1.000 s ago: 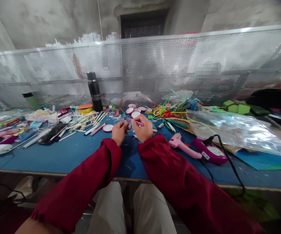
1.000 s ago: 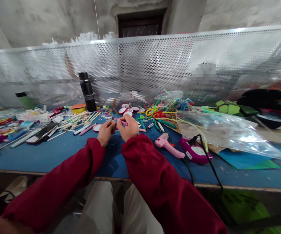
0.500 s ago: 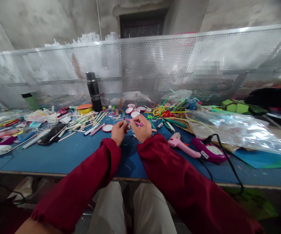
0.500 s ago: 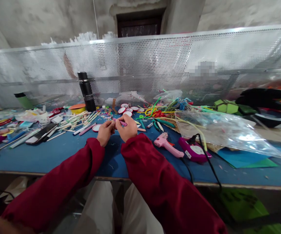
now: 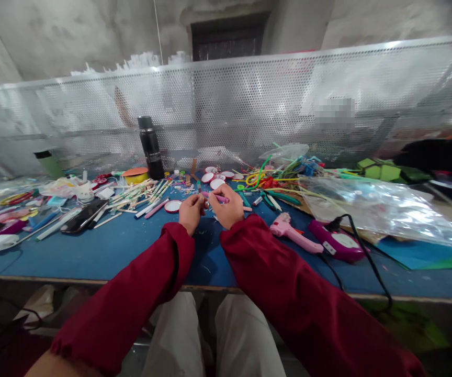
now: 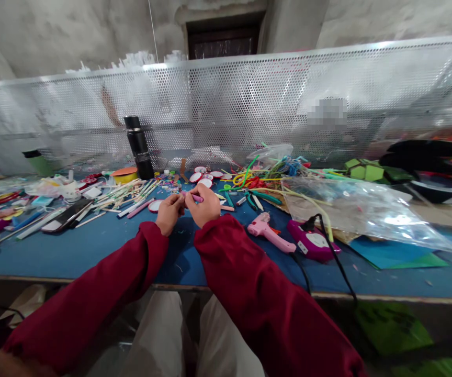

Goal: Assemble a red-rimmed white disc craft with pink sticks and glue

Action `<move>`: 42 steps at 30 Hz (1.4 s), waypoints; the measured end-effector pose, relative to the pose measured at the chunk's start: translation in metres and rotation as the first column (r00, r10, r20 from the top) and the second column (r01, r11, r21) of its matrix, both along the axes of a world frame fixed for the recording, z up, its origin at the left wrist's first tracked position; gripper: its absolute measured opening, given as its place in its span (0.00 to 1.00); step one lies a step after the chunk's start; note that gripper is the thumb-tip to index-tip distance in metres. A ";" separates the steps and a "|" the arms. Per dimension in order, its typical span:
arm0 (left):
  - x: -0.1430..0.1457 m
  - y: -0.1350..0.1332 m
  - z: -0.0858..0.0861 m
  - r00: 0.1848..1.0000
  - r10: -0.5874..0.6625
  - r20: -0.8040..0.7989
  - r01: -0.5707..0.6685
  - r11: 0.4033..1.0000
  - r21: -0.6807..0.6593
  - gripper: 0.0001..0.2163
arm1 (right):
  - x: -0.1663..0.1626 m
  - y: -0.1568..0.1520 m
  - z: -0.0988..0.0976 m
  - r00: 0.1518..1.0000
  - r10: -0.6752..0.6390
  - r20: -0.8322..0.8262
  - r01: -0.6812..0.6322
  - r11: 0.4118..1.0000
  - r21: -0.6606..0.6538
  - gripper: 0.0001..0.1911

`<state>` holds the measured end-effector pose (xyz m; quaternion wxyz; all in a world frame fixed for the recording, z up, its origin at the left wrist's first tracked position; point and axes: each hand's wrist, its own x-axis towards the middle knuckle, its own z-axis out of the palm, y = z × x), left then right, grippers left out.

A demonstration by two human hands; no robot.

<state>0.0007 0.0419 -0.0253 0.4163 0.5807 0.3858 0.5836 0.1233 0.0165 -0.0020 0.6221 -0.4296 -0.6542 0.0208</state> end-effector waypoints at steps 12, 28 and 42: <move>0.000 -0.001 0.001 1.000 0.012 -0.026 -0.012 1.000 0.016 0.09 | -0.001 0.002 -0.002 1.000 0.001 0.000 -0.001 1.000 -0.008 0.07; 0.000 0.000 0.000 1.000 0.010 -0.022 -0.010 1.000 -0.004 0.09 | 0.000 0.000 0.000 1.000 0.003 0.009 -0.004 1.000 0.011 0.07; -0.001 0.002 -0.001 0.999 0.014 -0.047 -0.013 1.000 0.008 0.08 | 0.001 0.001 0.001 1.000 -0.006 0.005 0.006 1.000 0.020 0.07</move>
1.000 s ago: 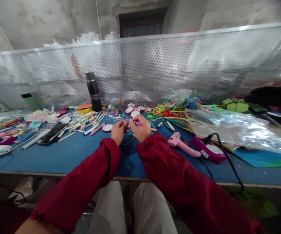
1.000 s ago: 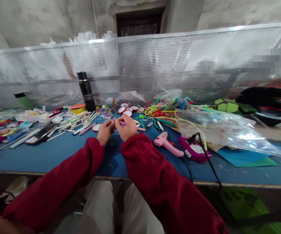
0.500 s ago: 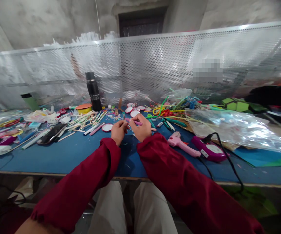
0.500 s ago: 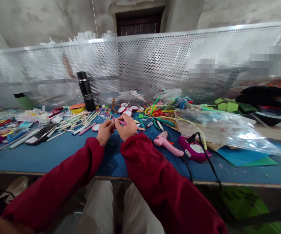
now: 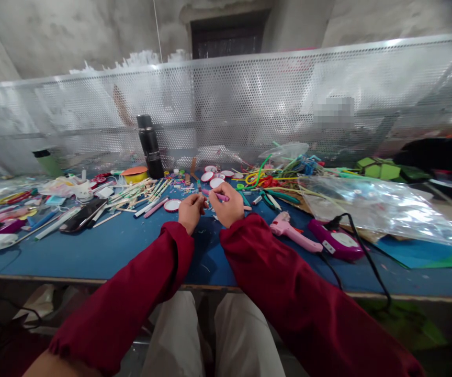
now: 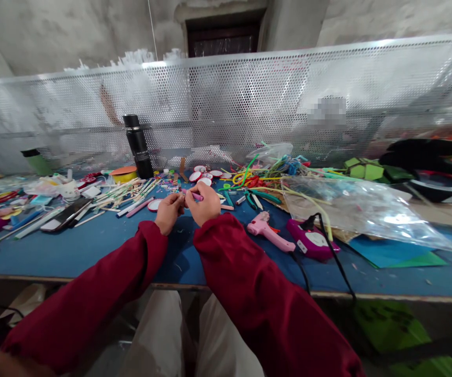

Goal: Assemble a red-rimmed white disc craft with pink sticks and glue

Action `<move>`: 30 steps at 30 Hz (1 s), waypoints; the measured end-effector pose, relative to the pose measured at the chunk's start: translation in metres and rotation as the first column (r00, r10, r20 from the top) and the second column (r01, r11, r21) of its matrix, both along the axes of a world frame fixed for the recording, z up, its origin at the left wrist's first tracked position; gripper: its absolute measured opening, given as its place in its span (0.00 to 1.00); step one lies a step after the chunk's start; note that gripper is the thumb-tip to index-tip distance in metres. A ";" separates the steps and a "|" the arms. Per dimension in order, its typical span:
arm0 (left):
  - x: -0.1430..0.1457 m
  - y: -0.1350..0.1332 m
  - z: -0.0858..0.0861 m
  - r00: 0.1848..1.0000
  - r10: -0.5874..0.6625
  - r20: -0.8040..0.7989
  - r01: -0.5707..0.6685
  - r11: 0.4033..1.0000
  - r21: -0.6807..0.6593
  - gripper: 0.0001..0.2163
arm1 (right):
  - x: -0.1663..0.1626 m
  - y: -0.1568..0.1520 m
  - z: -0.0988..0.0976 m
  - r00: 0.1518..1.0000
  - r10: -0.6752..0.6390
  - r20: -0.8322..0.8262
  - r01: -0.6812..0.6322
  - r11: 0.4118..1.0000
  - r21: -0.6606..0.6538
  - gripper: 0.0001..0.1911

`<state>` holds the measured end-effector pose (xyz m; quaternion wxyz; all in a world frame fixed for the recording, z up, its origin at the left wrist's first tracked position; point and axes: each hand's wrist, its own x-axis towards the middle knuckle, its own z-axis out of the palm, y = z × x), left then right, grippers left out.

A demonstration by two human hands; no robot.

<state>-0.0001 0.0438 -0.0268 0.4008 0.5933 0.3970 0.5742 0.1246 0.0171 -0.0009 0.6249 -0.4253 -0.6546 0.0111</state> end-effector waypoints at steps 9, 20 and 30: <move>0.000 -0.009 0.010 0.987 -0.118 0.106 0.134 0.978 -0.159 0.09 | 0.005 0.013 0.004 0.925 0.072 -0.373 -0.112 0.990 -0.085 0.06; -0.015 -0.025 0.028 0.768 -0.620 0.160 0.621 0.658 -0.426 0.15 | 0.009 0.014 0.004 0.934 -0.018 -0.357 -0.044 0.986 -0.164 0.07; -0.017 -0.011 0.024 0.854 -0.462 0.241 0.508 0.840 -0.190 0.14 | 0.013 0.022 -0.002 0.957 -0.023 -0.290 -0.034 0.981 -0.189 0.07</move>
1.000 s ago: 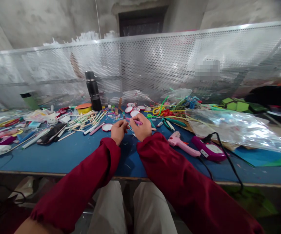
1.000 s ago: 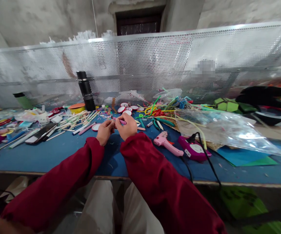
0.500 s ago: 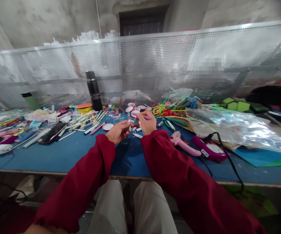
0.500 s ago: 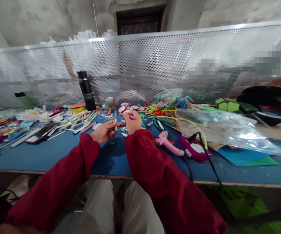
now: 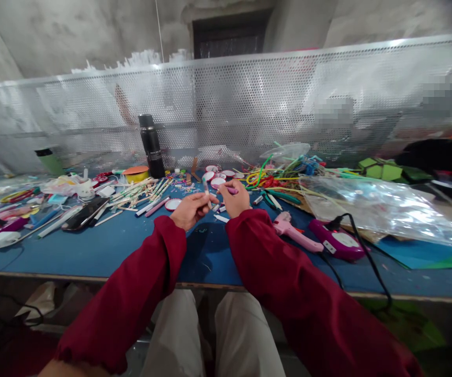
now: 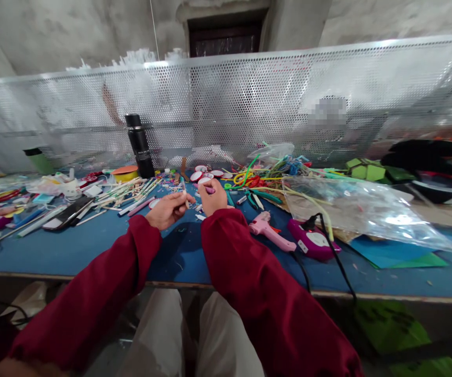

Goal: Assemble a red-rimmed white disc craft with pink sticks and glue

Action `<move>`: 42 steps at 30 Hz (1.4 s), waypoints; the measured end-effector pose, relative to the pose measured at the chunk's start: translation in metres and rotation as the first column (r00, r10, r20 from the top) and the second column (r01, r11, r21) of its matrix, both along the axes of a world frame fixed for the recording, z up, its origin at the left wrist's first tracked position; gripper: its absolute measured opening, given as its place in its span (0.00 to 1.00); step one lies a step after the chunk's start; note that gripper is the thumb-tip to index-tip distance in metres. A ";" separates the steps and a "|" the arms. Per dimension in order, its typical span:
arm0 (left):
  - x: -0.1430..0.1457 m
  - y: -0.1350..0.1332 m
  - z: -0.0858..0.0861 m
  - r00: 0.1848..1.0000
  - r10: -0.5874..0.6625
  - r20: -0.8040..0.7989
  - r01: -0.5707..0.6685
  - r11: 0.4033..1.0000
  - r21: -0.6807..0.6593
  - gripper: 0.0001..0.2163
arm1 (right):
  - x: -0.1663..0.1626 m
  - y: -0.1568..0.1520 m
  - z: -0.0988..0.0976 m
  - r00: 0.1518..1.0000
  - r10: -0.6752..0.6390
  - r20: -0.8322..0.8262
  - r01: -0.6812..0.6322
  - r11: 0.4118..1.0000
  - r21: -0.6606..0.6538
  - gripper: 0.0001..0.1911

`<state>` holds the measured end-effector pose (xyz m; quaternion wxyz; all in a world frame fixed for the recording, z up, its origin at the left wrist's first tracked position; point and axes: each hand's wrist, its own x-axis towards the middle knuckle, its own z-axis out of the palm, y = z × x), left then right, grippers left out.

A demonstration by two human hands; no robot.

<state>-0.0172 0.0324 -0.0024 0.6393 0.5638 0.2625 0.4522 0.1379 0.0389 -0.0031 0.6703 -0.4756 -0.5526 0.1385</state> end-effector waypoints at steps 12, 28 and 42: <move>0.000 0.011 -0.008 0.846 0.494 -0.204 -0.464 0.868 0.179 0.12 | 0.001 0.001 0.007 0.928 0.157 -0.338 -0.145 0.988 0.060 0.07; 0.013 0.000 -0.006 0.888 0.406 -0.218 -0.376 0.912 0.165 0.10 | -0.004 0.005 0.004 0.852 0.227 -0.472 -0.273 0.962 -0.030 0.13; 0.013 -0.004 -0.007 0.988 0.127 -0.092 -0.130 0.991 -0.028 0.13 | -0.003 0.008 0.004 0.814 0.222 -0.536 -0.258 0.966 0.009 0.21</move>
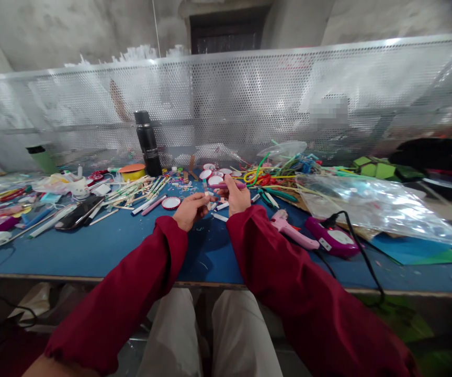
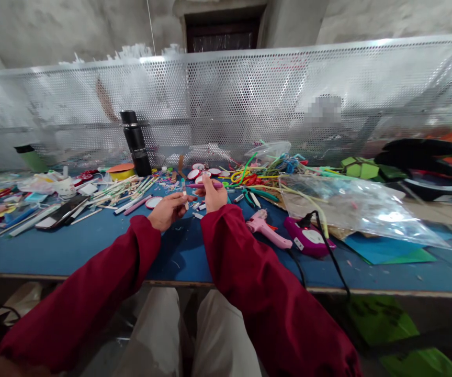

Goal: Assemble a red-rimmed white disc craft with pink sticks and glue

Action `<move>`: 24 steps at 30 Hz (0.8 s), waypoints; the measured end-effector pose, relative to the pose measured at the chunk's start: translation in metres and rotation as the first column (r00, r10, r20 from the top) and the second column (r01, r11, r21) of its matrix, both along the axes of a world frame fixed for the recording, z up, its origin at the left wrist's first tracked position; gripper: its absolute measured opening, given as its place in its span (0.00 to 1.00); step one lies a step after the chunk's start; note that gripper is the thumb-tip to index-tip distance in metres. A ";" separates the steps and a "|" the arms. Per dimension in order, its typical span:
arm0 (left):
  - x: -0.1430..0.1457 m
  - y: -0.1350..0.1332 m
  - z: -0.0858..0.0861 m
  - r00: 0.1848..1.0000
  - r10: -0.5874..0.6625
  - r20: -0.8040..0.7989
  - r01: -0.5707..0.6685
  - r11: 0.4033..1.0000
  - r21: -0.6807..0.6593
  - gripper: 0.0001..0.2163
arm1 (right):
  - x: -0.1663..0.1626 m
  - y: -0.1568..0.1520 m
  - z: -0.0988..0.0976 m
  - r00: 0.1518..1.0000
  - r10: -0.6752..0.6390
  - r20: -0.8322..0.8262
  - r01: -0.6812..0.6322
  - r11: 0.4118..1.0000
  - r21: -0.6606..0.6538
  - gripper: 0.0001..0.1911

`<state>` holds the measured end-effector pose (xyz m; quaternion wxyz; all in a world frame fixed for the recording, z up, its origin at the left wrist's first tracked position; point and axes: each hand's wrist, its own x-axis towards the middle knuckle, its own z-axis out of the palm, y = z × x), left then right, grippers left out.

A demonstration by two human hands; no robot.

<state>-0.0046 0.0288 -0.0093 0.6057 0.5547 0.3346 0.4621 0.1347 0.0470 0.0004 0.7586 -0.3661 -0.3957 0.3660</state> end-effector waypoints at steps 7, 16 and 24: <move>0.007 -0.008 -0.002 0.975 -0.221 -0.006 0.220 0.972 -0.087 0.19 | -0.002 -0.001 -0.002 0.999 -0.013 0.036 0.014 1.000 -0.021 0.21; -0.007 0.000 0.011 0.975 -0.038 0.217 0.030 0.999 0.040 0.16 | 0.004 0.009 -0.005 0.999 -0.053 0.006 0.053 0.999 0.004 0.20; -0.010 0.014 -0.001 0.910 0.397 -0.122 -0.372 0.909 0.186 0.11 | 0.006 0.003 0.001 0.994 -0.107 -0.001 0.107 0.994 0.033 0.07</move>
